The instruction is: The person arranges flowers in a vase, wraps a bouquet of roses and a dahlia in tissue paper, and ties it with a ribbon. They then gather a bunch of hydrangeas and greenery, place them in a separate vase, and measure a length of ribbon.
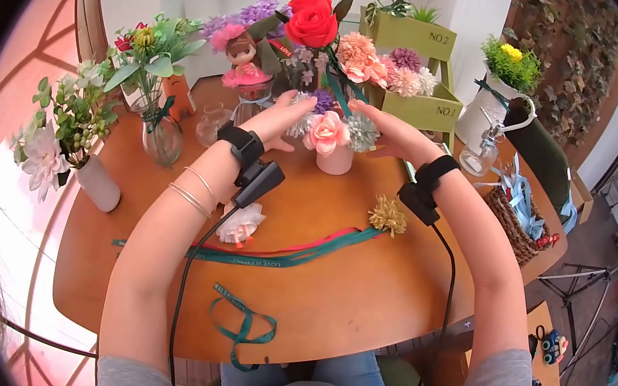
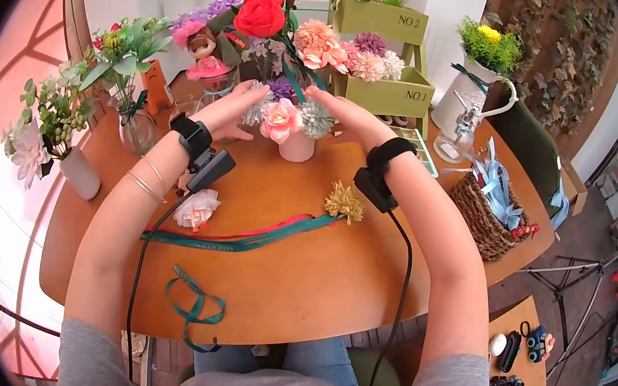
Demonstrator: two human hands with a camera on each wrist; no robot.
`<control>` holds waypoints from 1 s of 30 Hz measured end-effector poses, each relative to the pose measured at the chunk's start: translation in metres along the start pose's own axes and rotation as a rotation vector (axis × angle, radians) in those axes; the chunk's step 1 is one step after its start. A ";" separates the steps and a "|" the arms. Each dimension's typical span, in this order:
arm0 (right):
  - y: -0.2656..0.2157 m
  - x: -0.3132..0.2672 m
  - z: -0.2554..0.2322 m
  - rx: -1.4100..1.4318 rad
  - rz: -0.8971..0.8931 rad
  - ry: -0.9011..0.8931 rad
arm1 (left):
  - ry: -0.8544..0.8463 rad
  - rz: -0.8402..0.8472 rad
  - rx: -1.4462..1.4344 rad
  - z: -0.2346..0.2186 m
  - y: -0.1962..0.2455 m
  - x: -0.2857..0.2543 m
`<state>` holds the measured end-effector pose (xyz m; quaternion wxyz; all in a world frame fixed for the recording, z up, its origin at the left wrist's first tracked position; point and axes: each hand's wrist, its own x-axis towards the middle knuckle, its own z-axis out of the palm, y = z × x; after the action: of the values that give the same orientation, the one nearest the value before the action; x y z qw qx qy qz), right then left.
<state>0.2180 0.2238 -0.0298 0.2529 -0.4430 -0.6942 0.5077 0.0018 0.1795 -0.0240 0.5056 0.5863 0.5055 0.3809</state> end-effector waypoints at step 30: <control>-0.023 -0.046 0.034 -0.144 -0.017 -0.252 | 0.130 0.385 0.560 0.012 -0.019 -0.063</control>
<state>0.2052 0.1653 -0.0163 0.1355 -0.3867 -0.7589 0.5061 -0.0029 0.1154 -0.0413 0.2108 0.7614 0.5016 0.3524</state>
